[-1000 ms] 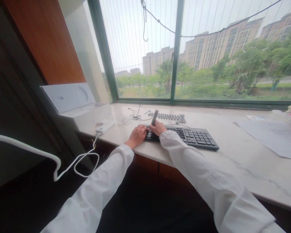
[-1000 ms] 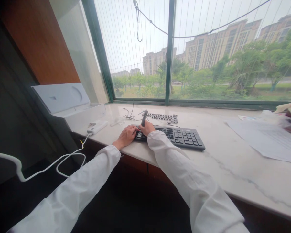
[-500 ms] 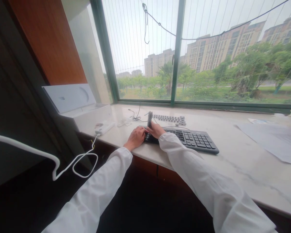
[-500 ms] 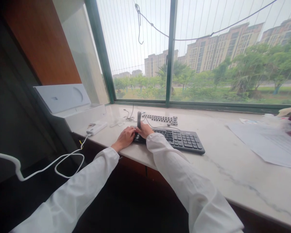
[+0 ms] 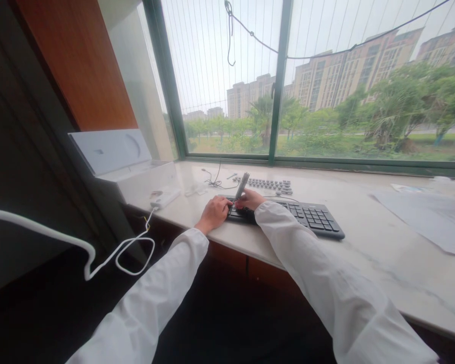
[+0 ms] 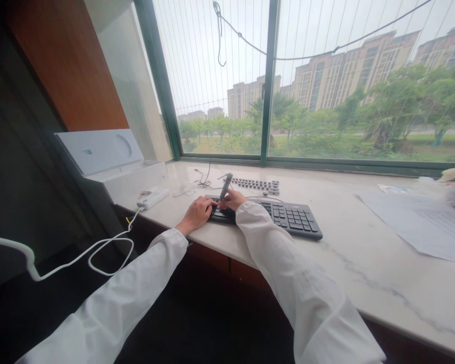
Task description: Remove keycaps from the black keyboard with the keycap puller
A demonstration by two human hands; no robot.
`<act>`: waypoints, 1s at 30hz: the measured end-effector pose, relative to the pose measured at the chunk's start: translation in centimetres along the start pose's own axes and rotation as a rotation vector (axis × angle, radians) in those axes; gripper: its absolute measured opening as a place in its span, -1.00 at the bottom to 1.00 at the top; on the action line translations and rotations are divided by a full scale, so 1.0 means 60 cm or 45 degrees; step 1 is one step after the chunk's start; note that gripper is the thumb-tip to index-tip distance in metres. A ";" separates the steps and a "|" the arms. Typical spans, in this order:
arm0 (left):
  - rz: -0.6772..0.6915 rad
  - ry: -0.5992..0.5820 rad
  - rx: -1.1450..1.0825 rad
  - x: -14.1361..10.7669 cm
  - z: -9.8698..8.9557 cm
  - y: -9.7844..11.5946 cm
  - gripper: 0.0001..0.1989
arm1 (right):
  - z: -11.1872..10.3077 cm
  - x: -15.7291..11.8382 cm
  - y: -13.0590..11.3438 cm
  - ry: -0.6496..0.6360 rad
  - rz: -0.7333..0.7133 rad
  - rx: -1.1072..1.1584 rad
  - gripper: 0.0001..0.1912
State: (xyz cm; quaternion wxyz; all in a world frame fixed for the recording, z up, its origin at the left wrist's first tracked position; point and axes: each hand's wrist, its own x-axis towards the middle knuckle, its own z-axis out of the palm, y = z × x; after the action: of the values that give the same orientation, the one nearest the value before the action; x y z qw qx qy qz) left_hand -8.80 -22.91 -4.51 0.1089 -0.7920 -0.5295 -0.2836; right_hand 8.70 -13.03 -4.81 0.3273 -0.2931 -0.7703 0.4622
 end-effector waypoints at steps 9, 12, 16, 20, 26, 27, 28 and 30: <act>0.008 0.034 -0.003 -0.001 0.002 0.000 -0.73 | -0.006 0.001 0.003 -0.012 0.086 -0.015 -0.50; -0.008 0.038 -0.003 -0.002 0.002 0.000 -0.73 | -0.010 0.001 0.004 -0.006 0.072 -0.096 -0.48; -0.031 0.037 -0.013 -0.001 0.002 -0.001 -0.73 | -0.013 0.000 0.003 0.091 0.012 -0.350 -0.56; -0.030 0.043 -0.037 -0.001 0.004 -0.002 -0.72 | -0.008 -0.003 0.000 0.088 -0.048 -0.291 -0.58; -0.037 0.050 -0.055 -0.002 0.004 0.000 -0.73 | -0.008 -0.007 -0.003 0.030 -0.103 -0.351 -0.57; -0.044 0.047 -0.054 -0.002 0.004 0.000 -0.73 | -0.008 -0.006 -0.003 0.033 -0.103 -0.361 -0.59; -0.048 0.045 -0.054 -0.002 0.003 0.001 -0.73 | -0.007 -0.006 -0.003 0.043 -0.105 -0.376 -0.60; -0.050 0.048 -0.054 -0.001 0.003 0.002 -0.73 | -0.005 -0.006 -0.005 0.076 -0.109 -0.427 -0.63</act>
State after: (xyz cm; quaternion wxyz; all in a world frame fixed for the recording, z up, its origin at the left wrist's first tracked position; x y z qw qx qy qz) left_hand -8.69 -22.94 -4.66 0.0964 -0.7782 -0.5368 -0.3115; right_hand 9.09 -13.26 -4.53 0.3159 -0.3239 -0.8384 0.3040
